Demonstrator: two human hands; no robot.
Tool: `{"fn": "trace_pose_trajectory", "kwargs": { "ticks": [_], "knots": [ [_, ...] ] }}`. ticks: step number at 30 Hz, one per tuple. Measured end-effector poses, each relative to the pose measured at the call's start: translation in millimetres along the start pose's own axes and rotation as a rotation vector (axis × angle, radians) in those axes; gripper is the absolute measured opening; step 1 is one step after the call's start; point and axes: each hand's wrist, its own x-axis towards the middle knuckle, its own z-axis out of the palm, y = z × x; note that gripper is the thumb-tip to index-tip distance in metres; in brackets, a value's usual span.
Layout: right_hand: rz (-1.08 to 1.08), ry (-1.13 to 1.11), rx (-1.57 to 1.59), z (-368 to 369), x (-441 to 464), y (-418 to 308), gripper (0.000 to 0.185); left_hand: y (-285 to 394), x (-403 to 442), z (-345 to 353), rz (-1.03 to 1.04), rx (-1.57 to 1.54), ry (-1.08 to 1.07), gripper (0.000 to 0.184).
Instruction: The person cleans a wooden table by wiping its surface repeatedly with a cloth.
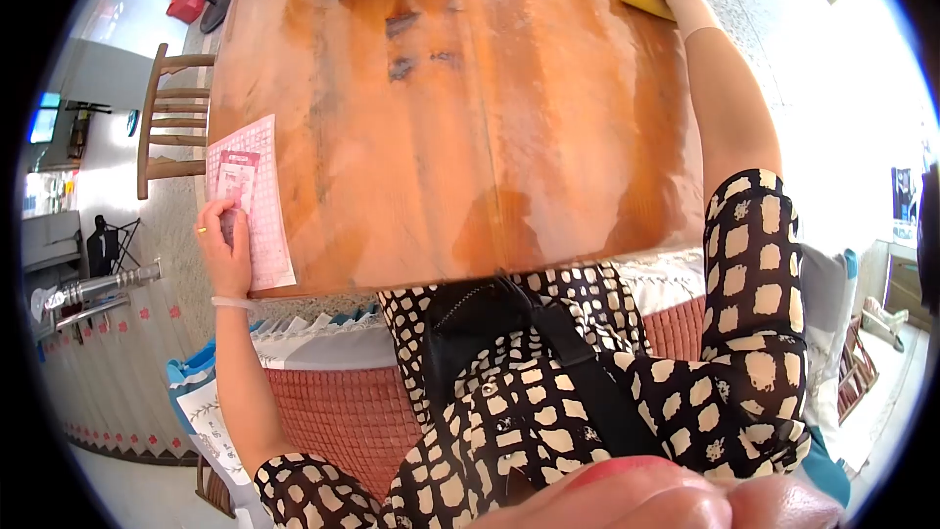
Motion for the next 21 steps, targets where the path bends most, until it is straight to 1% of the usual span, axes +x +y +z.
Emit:
{"fn": "trace_pose_trajectory", "kwargs": {
  "ticks": [2, 5, 8, 9, 12, 15, 21],
  "knots": [
    [-0.180, 0.056, -0.050, 3, -28, 6, 0.049, -8, 0, 2, 0.032, 0.006, 0.009, 0.020],
    [-0.140, -0.032, -0.075, -30, -95, -16, 0.047, -18, 3, 7, 0.080, -0.019, 0.030, 0.020],
    [-0.312, -0.002, -0.030, -47, -164, -21, 0.047, -19, 4, 8, 0.115, -0.003, 0.039, 0.021],
    [-0.374, 0.013, 0.062, -53, -187, -23, 0.050, -20, 4, 8, 0.127, 0.012, 0.043, 0.021],
    [-0.174, 0.128, -0.002, -51, -256, -20, 0.042, -23, 4, 8, 0.135, 0.022, 0.042, 0.021],
    [-0.184, 0.224, -0.017, -58, -294, -23, 0.036, -24, 5, 11, 0.140, 0.004, 0.048, 0.022],
    [-0.035, 0.252, -0.146, -55, -311, -44, 0.036, -13, 4, 7, 0.129, 0.115, 0.051, 0.022]
  ]
}}
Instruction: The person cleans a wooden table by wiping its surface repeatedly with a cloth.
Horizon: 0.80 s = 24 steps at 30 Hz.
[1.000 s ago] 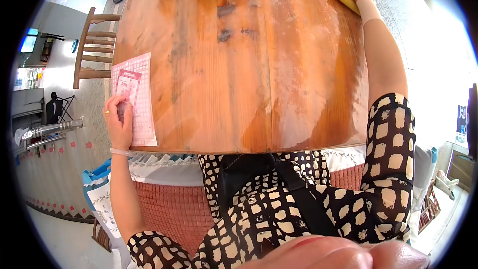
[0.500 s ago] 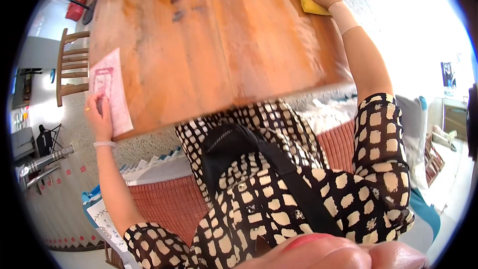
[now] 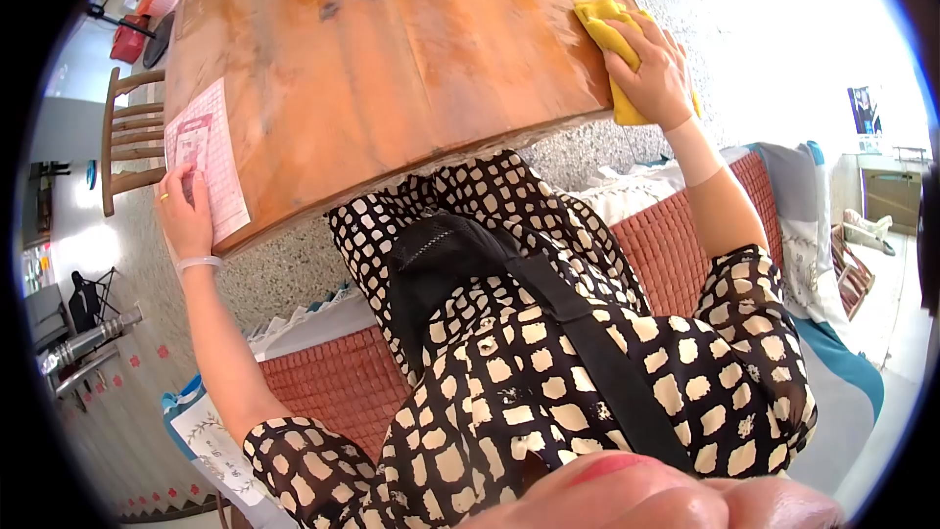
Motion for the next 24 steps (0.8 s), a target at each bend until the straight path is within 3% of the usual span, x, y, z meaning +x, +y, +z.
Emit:
{"fn": "trace_pose_trajectory", "kwargs": {
  "ticks": [5, 7, 14, 19, 24],
  "knots": [
    [0.037, -0.128, -0.066, -1, 0, -46, 0.039, 9, 3, -3, -0.037, 0.027, -0.011, 0.023],
    [-0.063, -0.241, -0.021, -3, 2, -78, 0.043, 8, 2, -5, -0.025, 0.038, -0.009, 0.024],
    [-0.606, -0.248, 0.400, 24, 19, -219, 0.045, 8, 2, -3, 0.002, 0.058, 0.012, 0.024],
    [-0.806, -0.328, 0.550, 57, 47, -294, 0.043, 12, 1, -5, -0.015, 0.057, 0.024, 0.025],
    [-0.558, -0.400, 0.367, 88, 116, -292, 0.048, 16, 2, -8, -0.052, -0.027, 0.010, 0.024]
  ]
}}
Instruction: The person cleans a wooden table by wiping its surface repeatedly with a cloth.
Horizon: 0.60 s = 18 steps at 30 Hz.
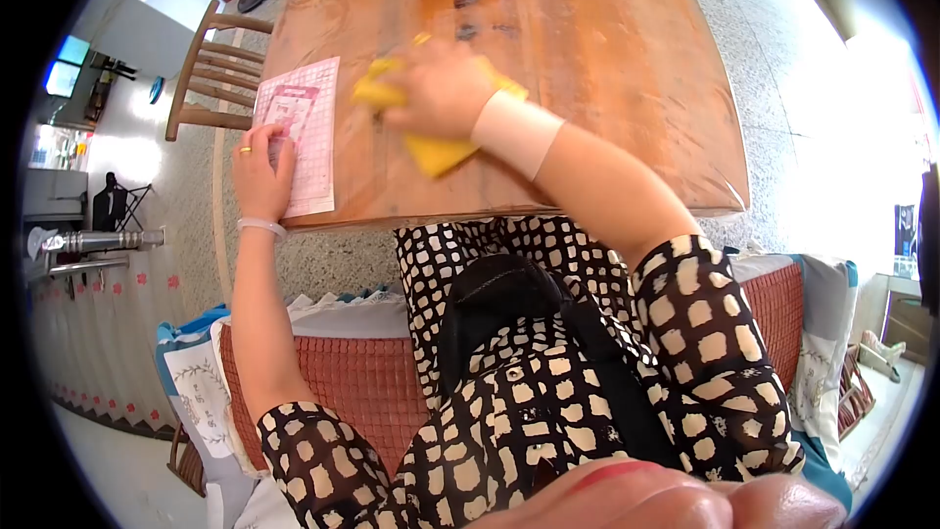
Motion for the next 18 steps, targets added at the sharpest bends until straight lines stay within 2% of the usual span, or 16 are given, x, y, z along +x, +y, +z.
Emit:
{"fn": "trace_pose_trajectory", "kwargs": {
  "ticks": [1, 3, 6, 8, 9, 11, 14, 18],
  "knots": [
    [0.082, -0.051, -0.062, -14, 2, 20, 0.052, 0, 0, 0, 0.000, 0.000, 0.007, 0.024],
    [0.205, 0.184, -0.110, -12, -9, 75, 0.054, 1, 0, 0, 0.007, -0.009, 0.019, 0.024],
    [0.374, 0.262, -0.253, -45, -68, 155, 0.052, -4, 0, 3, -0.001, -0.032, 0.011, 0.024],
    [0.625, 0.185, -0.069, -83, -126, 167, 0.052, -1, -1, 1, -0.021, -0.048, 0.002, 0.024],
    [0.577, 0.282, -0.114, -91, -156, 170, 0.048, 1, -1, 0, -0.028, -0.054, -0.001, 0.024],
    [0.599, 0.332, -0.238, -94, -212, 181, 0.043, 2, -2, 2, -0.009, -0.035, 0.012, 0.024],
    [0.625, 0.377, -0.181, -101, -268, 171, 0.040, -2, -3, 4, 0.003, -0.009, 0.031, 0.023],
    [0.679, 0.361, -0.277, -102, -287, 146, 0.039, -5, -4, 7, 0.002, -0.004, 0.039, 0.024]
  ]
}}
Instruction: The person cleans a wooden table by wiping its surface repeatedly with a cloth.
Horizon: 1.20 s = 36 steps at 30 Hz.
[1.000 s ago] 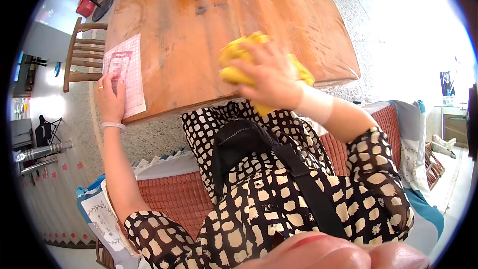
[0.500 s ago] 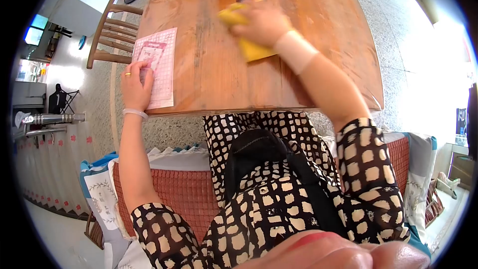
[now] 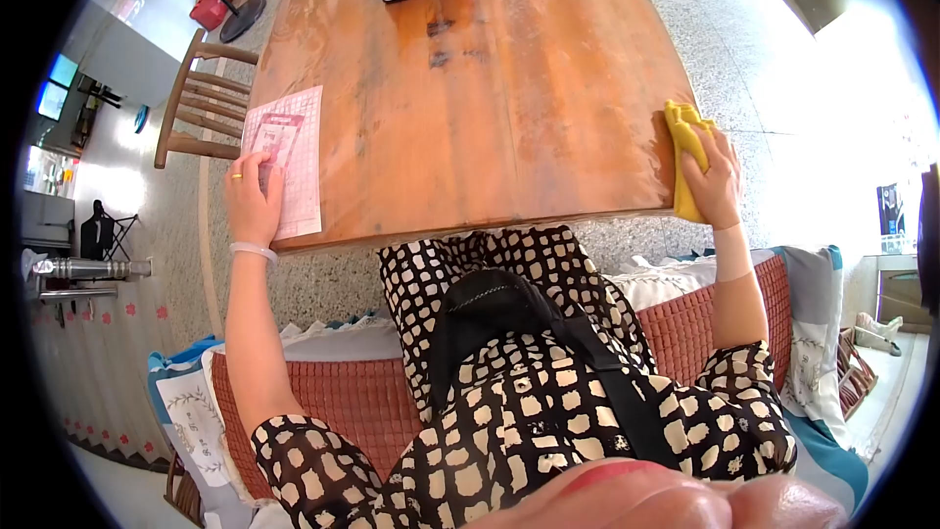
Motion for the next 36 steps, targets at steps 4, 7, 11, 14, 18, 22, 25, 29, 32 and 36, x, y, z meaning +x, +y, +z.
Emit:
{"fn": "trace_pose_trajectory", "kwargs": {
  "ticks": [4, 7, 11, 14, 18, 22, 25, 29, 32, 36],
  "knots": [
    [-0.013, -0.236, -0.202, -3, -10, -43, 0.055, 4, 2, -2, -0.006, -0.013, -0.018, 0.025],
    [-0.225, -0.237, -0.187, -4, -14, -97, 0.058, 4, 2, -2, -0.002, 0.000, -0.018, 0.025],
    [-0.585, -0.223, 0.137, 21, -5, -154, 0.048, 3, 2, -1, -0.007, 0.018, -0.017, 0.024],
    [-0.764, -0.181, 0.326, 45, 14, -191, 0.038, 1, 1, 0, 0.008, 0.011, -0.004, 0.023],
    [-0.826, -0.208, 0.379, 73, 67, -204, 0.037, 1, 2, -1, 0.003, -0.013, -0.023, 0.023],
    [-0.559, -0.206, 0.111, 97, 125, -187, 0.044, 6, 1, -4, -0.020, -0.008, -0.032, 0.023],
    [-0.318, -0.185, 0.092, 118, 177, -139, 0.051, 6, 1, -10, -0.042, -0.023, -0.071, 0.024],
    [0.079, -0.196, -0.114, 112, 231, -70, 0.057, 8, 3, -9, -0.038, -0.025, -0.074, 0.025],
    [0.102, -0.153, -0.132, 109, 248, -39, 0.055, 8, 3, -10, -0.034, -0.007, -0.090, 0.025],
    [-0.031, -0.188, -0.101, 97, 227, -31, 0.055, 2, 1, -6, -0.027, -0.013, -0.080, 0.024]
  ]
}}
